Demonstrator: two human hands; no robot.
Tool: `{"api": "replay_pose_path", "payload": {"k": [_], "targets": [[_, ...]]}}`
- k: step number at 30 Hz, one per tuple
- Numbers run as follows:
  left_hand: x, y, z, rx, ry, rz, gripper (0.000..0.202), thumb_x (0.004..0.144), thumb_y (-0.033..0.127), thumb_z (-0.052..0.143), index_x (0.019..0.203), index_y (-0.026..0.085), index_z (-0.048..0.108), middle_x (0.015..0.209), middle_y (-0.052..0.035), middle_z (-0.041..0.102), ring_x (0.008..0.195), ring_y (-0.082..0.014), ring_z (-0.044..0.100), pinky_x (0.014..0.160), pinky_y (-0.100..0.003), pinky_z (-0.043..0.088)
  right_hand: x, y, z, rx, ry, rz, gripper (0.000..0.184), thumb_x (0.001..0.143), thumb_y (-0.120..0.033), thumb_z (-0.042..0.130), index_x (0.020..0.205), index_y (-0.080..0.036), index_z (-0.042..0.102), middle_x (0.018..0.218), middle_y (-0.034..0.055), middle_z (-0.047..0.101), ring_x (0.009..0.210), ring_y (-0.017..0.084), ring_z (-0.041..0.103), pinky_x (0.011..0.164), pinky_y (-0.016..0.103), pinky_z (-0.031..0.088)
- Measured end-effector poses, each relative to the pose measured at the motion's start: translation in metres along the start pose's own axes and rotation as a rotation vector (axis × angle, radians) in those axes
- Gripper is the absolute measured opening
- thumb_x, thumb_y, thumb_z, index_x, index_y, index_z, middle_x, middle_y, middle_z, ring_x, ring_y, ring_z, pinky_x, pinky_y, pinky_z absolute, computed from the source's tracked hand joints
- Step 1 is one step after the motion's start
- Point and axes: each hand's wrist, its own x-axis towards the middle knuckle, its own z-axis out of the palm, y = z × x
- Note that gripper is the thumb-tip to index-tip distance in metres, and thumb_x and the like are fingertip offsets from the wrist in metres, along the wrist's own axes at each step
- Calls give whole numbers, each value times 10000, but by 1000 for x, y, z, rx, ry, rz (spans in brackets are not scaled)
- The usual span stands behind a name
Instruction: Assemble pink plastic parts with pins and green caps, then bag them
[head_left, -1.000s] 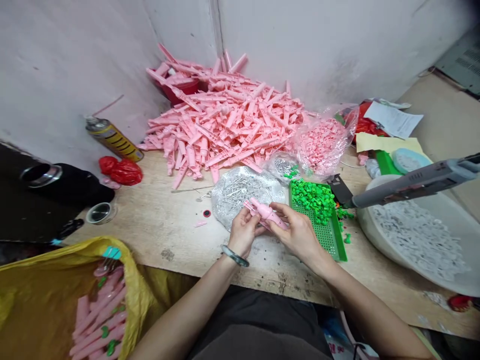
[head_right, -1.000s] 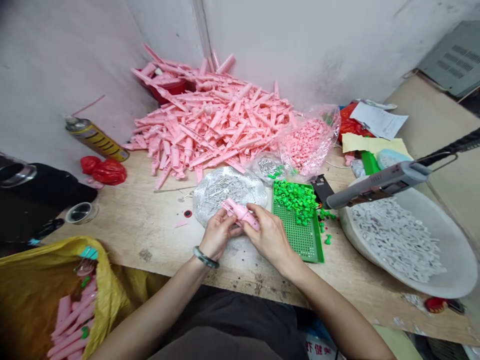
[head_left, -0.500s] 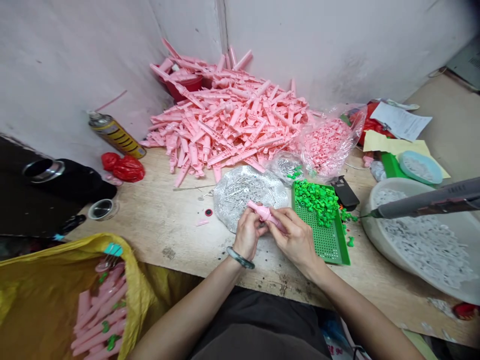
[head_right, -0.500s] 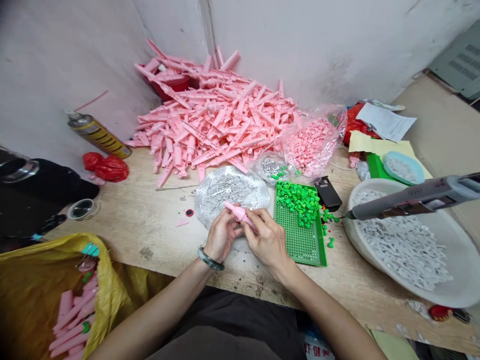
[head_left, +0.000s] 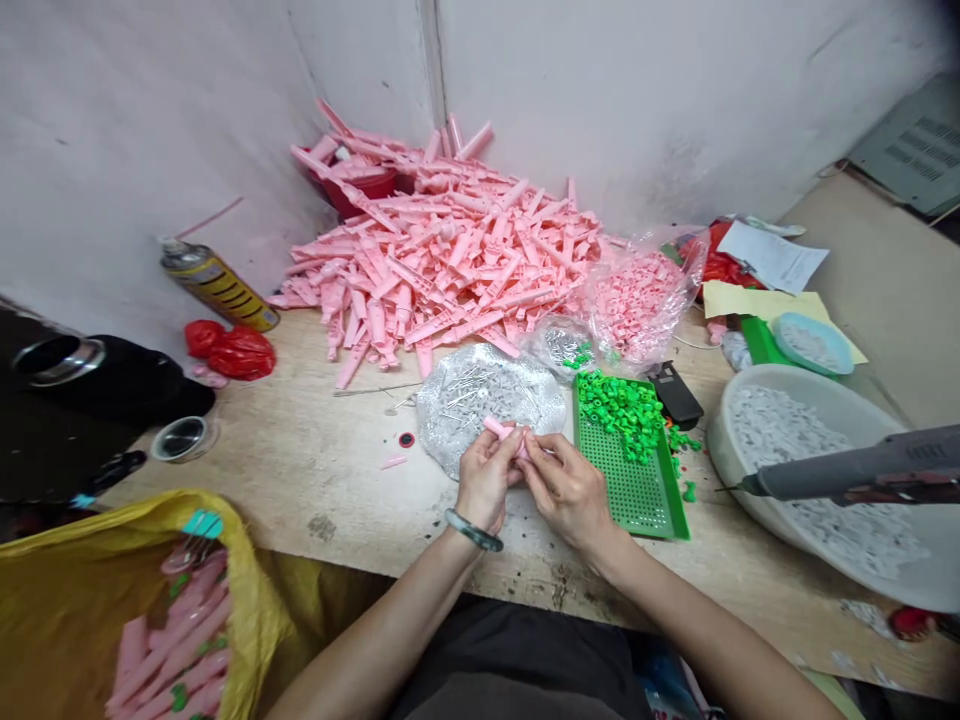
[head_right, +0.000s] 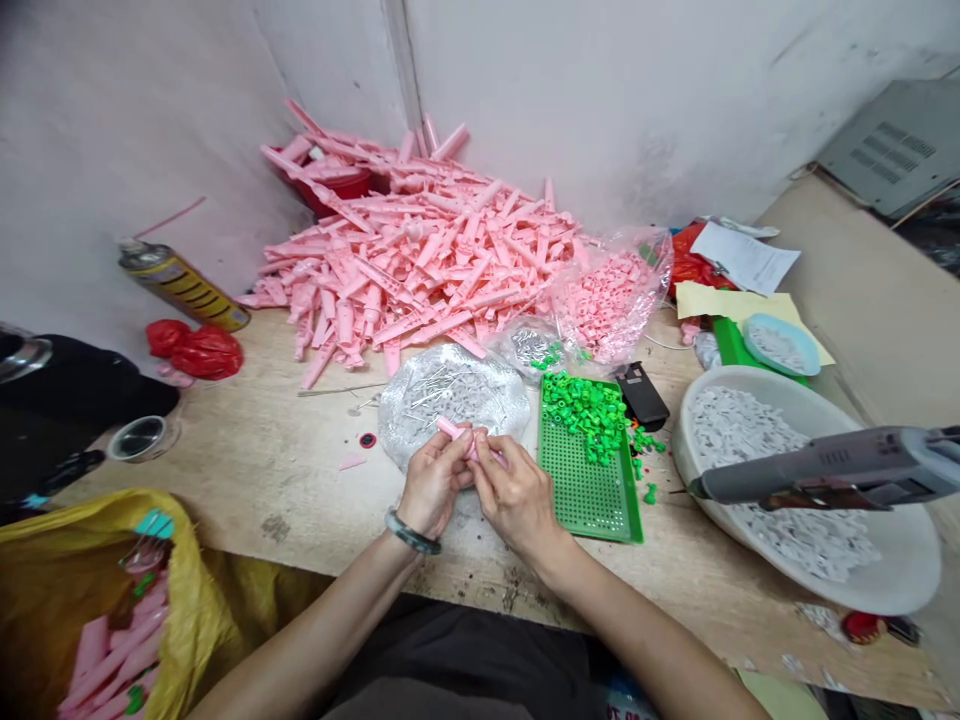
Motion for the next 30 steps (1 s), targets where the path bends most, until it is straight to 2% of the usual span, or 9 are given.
{"api": "replay_pose_path", "payload": {"k": [7,10,13,16,18,20,22,27,30], "targets": [[1,11,-1,-96,28,-126,290,744,150,709,1015,103,618,964,-129,723,744,-174,700,630,-251,565,4,-3,-8,-18,-36,32,372,935,-207,525,1301,-227,588,1100,94,648,981,213,610,799,336,524],[-2,25,2,-75,3,-4,303,740,185,728,1015,124,615,1016,-123,720,791,-198,705,614,-264,574,19,0,-28,179,-151,196,312,921,-354,572,1196,-219,632,1096,88,649,981,220,613,777,337,519],[-6,37,8,-5,-25,209,344,726,251,769,1019,143,624,1044,-109,715,893,-226,701,682,-293,590,35,9,-37,548,-335,389,314,888,-480,593,927,-173,643,754,16,637,634,136,570,539,239,444],[-6,44,11,2,-36,315,370,721,285,788,1033,163,631,1091,-99,705,957,-241,696,779,-335,592,60,33,-33,744,-430,407,342,854,-506,614,875,-165,637,684,-8,618,559,111,530,516,221,414],[-3,46,12,-83,-27,292,322,757,273,763,1031,177,625,1132,-99,692,1008,-247,687,843,-367,584,87,62,-32,597,-332,443,352,871,-498,567,896,-163,672,766,24,659,647,133,590,600,241,464],[-1,46,10,-206,-3,213,211,834,243,684,1019,180,604,1143,-110,684,1075,-246,665,885,-383,574,118,100,-34,179,48,661,363,906,-462,484,950,-164,685,879,60,680,764,160,625,691,263,486],[0,45,8,-306,26,108,104,900,208,589,997,174,574,1138,-135,677,1125,-255,642,899,-402,572,146,139,-37,-10,230,778,400,923,-362,420,1163,-114,623,1152,169,619,1007,224,598,838,329,465],[-4,39,2,-343,-43,-55,101,922,256,555,982,180,527,1169,-148,640,1100,-340,647,866,-593,556,177,195,-37,-168,263,862,313,803,-296,578,1007,-86,688,1111,225,601,1021,300,587,875,392,432],[-4,38,3,-292,-34,-15,153,867,207,635,956,183,514,1045,-93,656,1028,-296,680,834,-507,595,170,193,-36,-206,283,802,300,841,-270,520,1055,-122,670,1149,182,608,1043,276,578,907,376,417]]}}
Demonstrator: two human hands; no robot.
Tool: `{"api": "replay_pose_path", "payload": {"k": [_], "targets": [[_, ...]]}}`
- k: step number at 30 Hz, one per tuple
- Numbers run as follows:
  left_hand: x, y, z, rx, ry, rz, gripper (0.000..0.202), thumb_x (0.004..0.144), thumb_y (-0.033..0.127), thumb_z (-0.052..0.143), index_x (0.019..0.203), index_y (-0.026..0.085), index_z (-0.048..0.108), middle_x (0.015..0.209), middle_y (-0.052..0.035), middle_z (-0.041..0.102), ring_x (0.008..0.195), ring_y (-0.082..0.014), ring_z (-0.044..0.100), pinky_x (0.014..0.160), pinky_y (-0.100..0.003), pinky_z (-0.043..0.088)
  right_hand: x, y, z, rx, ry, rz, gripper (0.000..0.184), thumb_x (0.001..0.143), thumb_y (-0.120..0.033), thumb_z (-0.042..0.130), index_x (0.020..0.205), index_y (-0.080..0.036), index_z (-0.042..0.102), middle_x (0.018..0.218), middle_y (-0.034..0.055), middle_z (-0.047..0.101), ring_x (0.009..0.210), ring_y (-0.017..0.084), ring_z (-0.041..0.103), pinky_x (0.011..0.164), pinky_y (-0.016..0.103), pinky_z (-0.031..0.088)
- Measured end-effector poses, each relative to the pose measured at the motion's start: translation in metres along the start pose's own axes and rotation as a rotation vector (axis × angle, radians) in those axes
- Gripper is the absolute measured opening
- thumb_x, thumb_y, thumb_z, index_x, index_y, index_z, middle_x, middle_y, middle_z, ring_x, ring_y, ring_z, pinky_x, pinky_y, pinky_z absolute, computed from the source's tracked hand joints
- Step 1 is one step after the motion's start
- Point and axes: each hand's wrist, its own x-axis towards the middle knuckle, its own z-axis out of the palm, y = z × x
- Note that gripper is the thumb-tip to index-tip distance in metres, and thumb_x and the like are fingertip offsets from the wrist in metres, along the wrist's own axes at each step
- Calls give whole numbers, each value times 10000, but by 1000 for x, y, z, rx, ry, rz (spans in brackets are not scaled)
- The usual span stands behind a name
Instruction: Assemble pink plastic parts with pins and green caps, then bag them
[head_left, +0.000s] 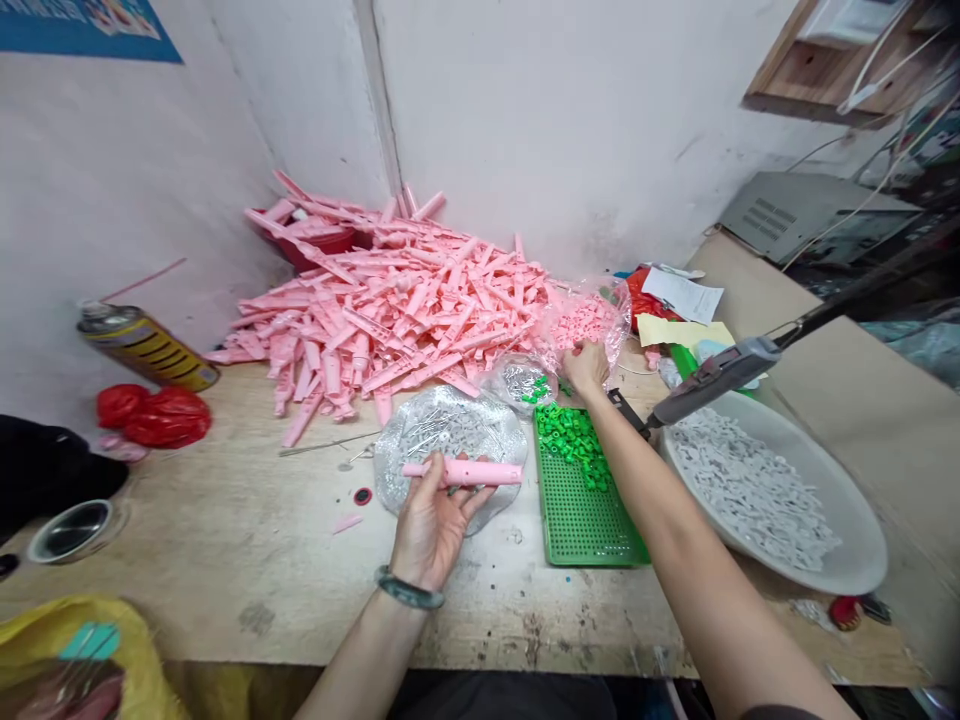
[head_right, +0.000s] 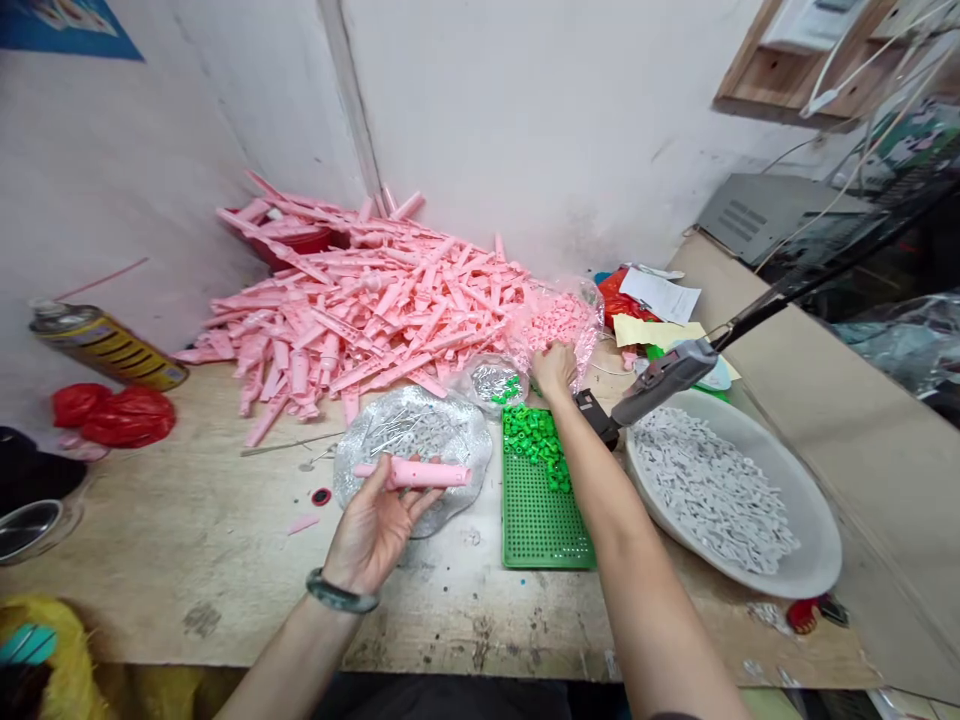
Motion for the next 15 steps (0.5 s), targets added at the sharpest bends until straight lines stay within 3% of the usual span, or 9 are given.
{"api": "replay_pose_path", "payload": {"k": [4,6,11,15], "targets": [[2,-1,2,66,-39,80,328,768,124,716,978,209,479,1005,-50,657,1004,-277,691,802,-446,615,-29,13,-12,50,62,-264,328,934,-254,383,1160,-182,608,1158,98,632,1086,211,560,977,323,377],[3,-3,2,77,-55,86,377,749,143,737,992,221,459,1025,-47,656,1023,-285,686,807,-453,612,-37,24,-17,48,63,-392,342,940,-244,358,1149,-165,618,1139,104,642,1090,213,558,978,318,380],[-2,-11,2,98,-58,63,415,744,155,752,1019,235,451,1041,-42,658,1026,-288,687,815,-482,606,-14,43,-14,-143,-78,-229,440,913,-184,303,1183,-142,648,1174,122,650,1070,230,581,934,328,413],[-10,-13,1,132,-66,60,384,755,158,745,1006,223,462,1038,-49,659,1037,-292,682,827,-493,602,8,41,-2,-237,-179,-176,357,861,-270,502,1148,-183,696,1126,134,660,987,257,614,850,343,441]]}}
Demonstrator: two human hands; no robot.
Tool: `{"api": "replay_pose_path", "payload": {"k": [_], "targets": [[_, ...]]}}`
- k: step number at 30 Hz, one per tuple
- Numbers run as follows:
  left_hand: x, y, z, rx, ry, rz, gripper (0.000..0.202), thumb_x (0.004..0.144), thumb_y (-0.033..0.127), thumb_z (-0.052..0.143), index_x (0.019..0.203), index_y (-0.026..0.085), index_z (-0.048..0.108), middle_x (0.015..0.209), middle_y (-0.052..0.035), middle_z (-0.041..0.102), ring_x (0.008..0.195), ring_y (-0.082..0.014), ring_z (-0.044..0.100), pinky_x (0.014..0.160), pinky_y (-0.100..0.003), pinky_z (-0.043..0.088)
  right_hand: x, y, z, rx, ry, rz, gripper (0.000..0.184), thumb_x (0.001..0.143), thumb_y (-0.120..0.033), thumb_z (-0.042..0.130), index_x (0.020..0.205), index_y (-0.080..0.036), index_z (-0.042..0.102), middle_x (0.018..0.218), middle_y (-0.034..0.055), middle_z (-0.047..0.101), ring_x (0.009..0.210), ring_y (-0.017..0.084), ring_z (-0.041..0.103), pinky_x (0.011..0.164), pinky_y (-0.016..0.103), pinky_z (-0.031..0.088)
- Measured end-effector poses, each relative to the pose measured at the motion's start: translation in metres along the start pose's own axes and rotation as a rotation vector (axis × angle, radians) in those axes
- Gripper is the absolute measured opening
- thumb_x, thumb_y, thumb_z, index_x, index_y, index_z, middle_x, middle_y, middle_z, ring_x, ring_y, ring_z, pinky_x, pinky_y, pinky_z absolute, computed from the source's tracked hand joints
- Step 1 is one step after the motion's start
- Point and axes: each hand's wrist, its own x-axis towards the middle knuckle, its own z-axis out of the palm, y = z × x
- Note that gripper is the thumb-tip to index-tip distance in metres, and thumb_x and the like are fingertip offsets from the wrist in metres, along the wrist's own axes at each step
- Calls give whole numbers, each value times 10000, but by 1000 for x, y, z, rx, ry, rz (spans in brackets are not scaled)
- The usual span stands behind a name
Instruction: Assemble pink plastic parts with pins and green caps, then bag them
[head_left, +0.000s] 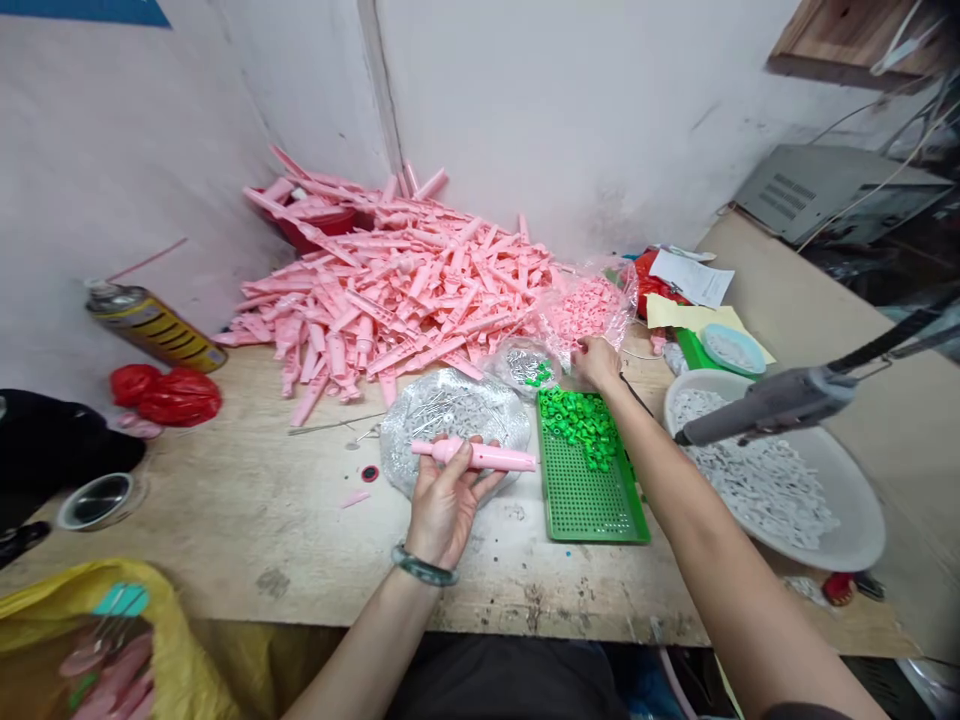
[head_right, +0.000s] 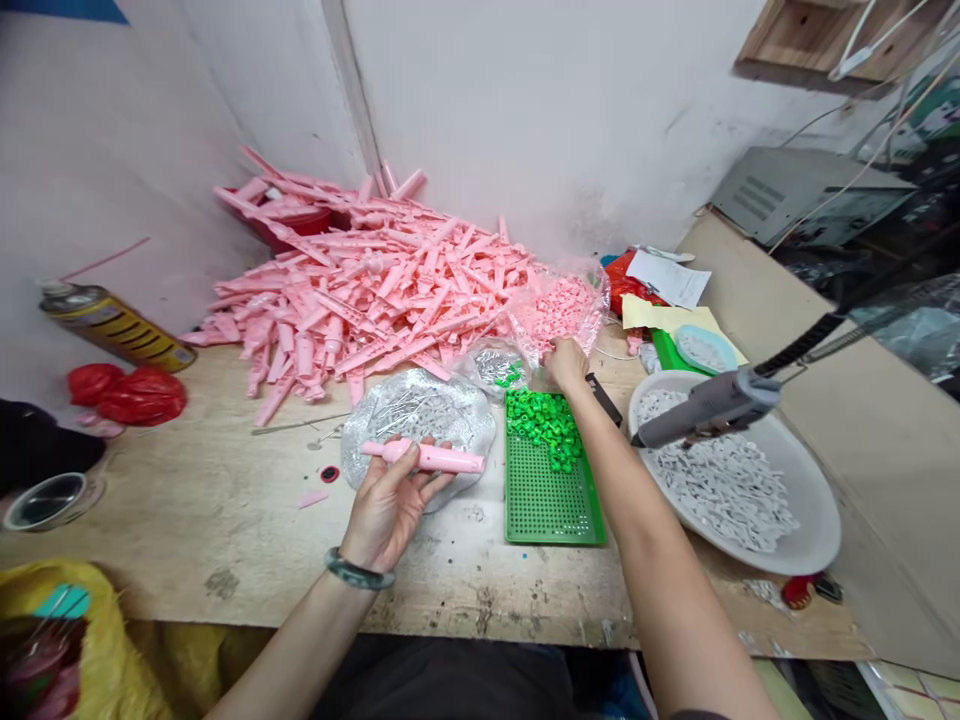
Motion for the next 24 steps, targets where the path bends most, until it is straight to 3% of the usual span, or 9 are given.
{"api": "replay_pose_path", "payload": {"k": [3,7,12,15,17,19,22,24], "targets": [[-2,0,0,13,-3,-3,367,763,161,738,996,218,461,1042,-50,656,1048,-290,676,843,-515,593,3,-6,7,-56,-42,9,322,837,-268,558,1098,-161,714,1178,175,614,988,267,614,831,346,442],[-2,-1,0,13,-7,-14,371,767,158,734,1000,220,451,1038,-44,651,1070,-293,666,838,-513,593,-2,-9,7,-100,-85,-30,242,825,-206,563,970,-119,736,1071,180,643,948,259,623,812,328,440],[-1,1,0,20,-12,6,385,767,176,736,1014,228,445,1028,-48,656,1053,-285,673,821,-475,602,-18,-9,-17,-104,19,-66,257,855,-207,528,1017,-101,697,1146,195,619,1006,269,603,849,347,440],[-1,3,2,21,-19,52,426,756,201,750,1038,242,433,1038,-40,650,1030,-268,682,831,-458,599,-57,-18,-37,43,42,-222,255,857,-210,520,1058,-120,648,1027,137,667,909,230,632,808,333,467],[1,2,5,27,-34,101,465,753,220,757,1067,259,416,1059,-34,644,1023,-258,683,839,-458,594,-97,-30,-48,241,-82,-430,303,824,-210,569,1118,-147,605,903,67,687,776,188,648,729,303,491],[3,0,7,39,-43,151,508,751,224,762,1095,279,391,1075,-27,638,1026,-256,681,839,-463,591,-140,-43,-58,379,-220,-583,379,797,-174,598,1176,-165,570,908,41,683,756,167,653,708,289,508],[5,-3,7,53,-41,178,516,756,220,759,1097,286,377,1059,-17,634,1031,-263,677,828,-463,590,-187,-56,-67,540,-249,-633,216,842,-159,586,1050,-181,636,918,39,659,804,154,644,738,286,522],[6,-5,5,59,-45,167,487,767,227,749,1087,279,385,1054,-18,631,1035,-266,675,828,-464,589,-201,-58,-69,643,-246,-594,173,874,-182,583,1027,-191,664,938,47,651,813,149,640,733,284,535]]}}
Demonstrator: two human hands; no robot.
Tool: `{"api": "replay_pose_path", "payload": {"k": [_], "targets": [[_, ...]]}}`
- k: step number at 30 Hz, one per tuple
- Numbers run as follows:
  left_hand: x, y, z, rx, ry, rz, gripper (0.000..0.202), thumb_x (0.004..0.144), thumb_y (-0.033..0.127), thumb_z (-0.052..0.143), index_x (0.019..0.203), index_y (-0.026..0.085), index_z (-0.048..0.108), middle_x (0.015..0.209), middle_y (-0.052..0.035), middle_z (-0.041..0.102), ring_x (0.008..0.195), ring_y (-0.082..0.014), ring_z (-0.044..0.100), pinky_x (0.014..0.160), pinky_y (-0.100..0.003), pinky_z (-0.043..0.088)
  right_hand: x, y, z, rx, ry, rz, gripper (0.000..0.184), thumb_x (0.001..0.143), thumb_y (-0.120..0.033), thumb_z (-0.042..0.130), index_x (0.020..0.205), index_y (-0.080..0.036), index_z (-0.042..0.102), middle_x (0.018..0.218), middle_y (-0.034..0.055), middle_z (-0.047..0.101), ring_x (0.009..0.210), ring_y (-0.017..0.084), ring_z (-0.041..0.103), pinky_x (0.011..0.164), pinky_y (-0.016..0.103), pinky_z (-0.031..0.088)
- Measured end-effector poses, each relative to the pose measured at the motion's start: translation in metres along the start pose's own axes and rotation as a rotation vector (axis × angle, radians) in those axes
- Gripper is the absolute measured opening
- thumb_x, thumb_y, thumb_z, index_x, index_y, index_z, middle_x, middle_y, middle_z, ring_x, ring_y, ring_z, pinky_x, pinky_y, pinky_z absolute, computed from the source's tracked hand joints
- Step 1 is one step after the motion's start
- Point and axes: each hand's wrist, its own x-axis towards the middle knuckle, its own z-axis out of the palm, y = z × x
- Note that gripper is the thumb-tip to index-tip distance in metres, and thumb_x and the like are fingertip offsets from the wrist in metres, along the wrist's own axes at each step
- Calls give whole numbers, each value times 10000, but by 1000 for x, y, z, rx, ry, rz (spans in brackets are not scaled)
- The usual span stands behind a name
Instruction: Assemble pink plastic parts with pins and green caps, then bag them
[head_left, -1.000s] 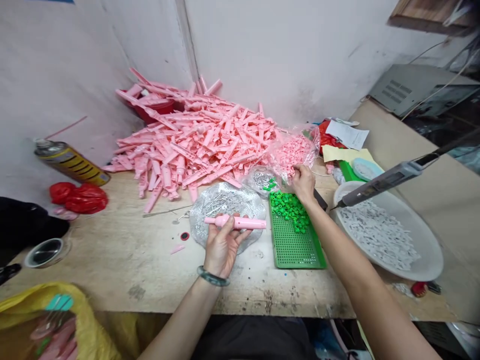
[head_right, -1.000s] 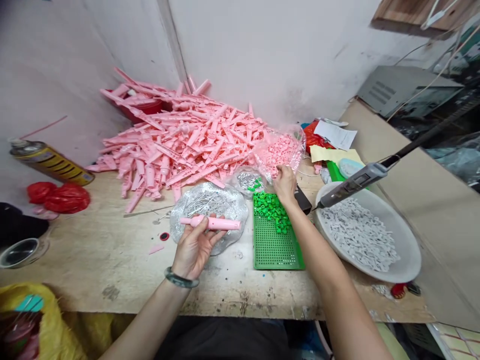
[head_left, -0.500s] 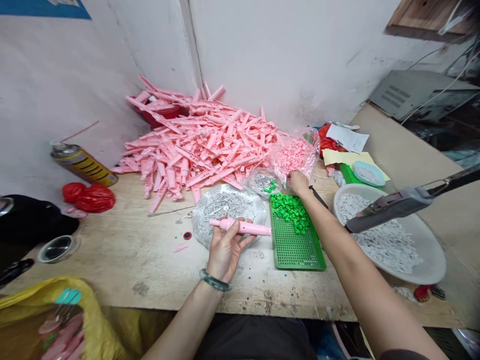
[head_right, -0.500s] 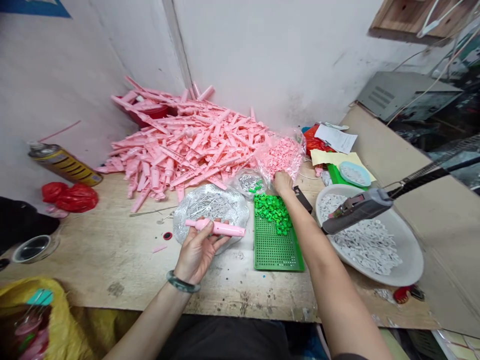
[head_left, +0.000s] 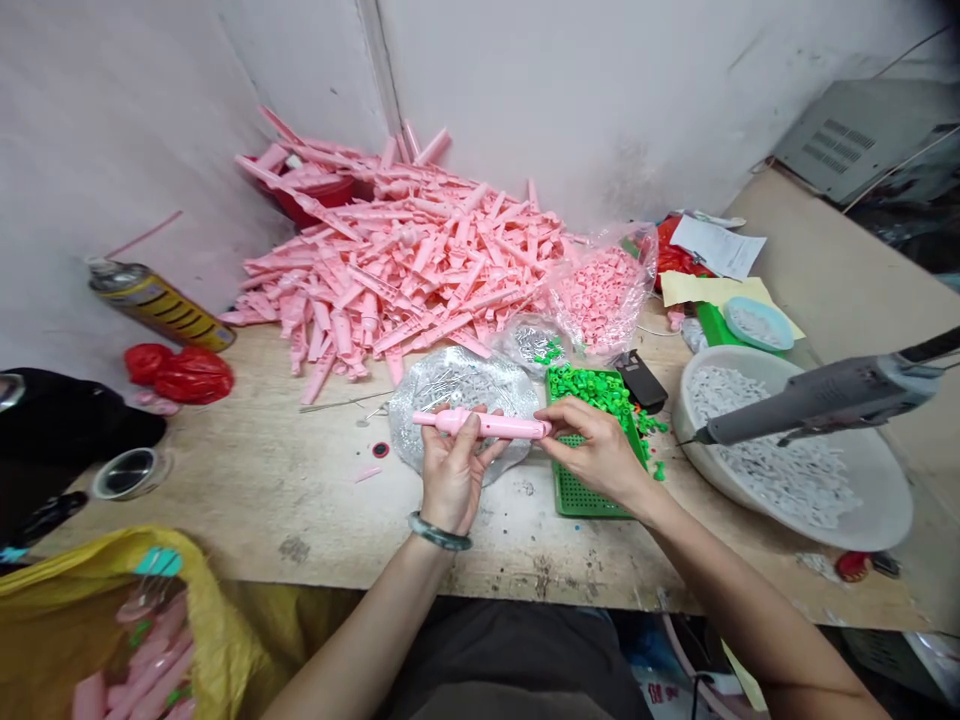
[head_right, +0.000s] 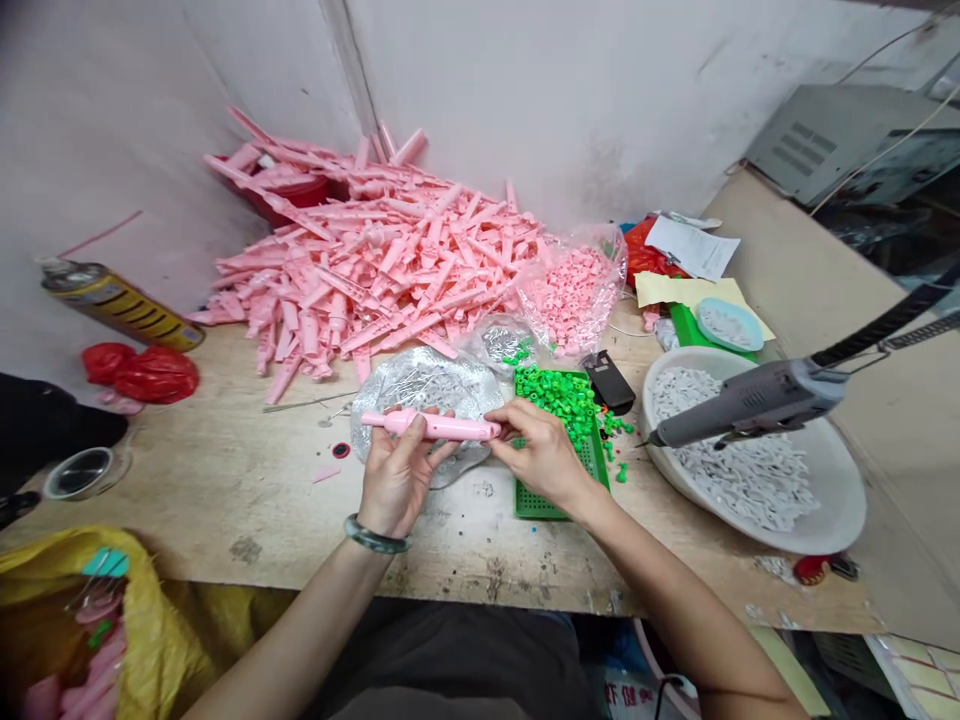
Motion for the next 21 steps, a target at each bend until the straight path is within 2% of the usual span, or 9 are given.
{"api": "replay_pose_path", "payload": {"k": [6,9,13,15,17,19,21], "targets": [[-4,-1,-7,19,-10,-25,479,769,254,751,1090,273,396,1051,-22,634,1026,-242,675,834,-432,588,-9,9,1,124,-21,47,181,851,-268,676,1022,-209,682,972,55,663,884,173,654,778,311,554],[-5,-1,-7,29,-10,-36,475,778,246,744,1093,272,390,1051,-24,632,1014,-236,678,830,-432,589,-10,11,-3,224,-96,105,211,828,-313,710,1007,-206,681,909,30,677,808,154,664,753,291,553],[-8,-2,-8,32,-41,-58,455,802,221,722,1100,275,382,1055,-19,630,1021,-237,676,839,-455,586,-8,14,-11,351,-209,209,282,765,-363,774,973,-187,700,790,6,644,683,121,600,645,249,501],[-10,-2,-9,21,-99,-127,434,817,211,708,1102,274,386,1054,-19,636,1030,-240,674,845,-463,584,-9,18,-11,552,-306,314,432,656,-346,856,1008,-194,657,786,-15,606,676,109,564,604,225,474],[-12,-3,-11,13,-161,-231,419,827,207,699,1111,268,398,1042,-24,644,1014,-241,679,839,-460,589,-11,22,-3,824,-419,384,646,515,-311,928,1046,-221,571,881,-15,583,751,118,564,587,203,460],[-13,-3,-14,15,-201,-318,412,833,205,694,1128,258,411,1026,-30,650,974,-233,692,818,-437,599,-16,23,10,1045,-483,380,765,426,-294,956,1034,-243,495,992,0,561,869,142,569,610,199,457],[-13,-4,-19,21,-210,-356,401,835,193,692,1128,249,425,1022,-31,651,929,-221,703,783,-398,611,-20,23,23,1133,-473,354,779,415,-301,958,1009,-253,456,1016,0,546,907,147,559,650,210,456]]}}
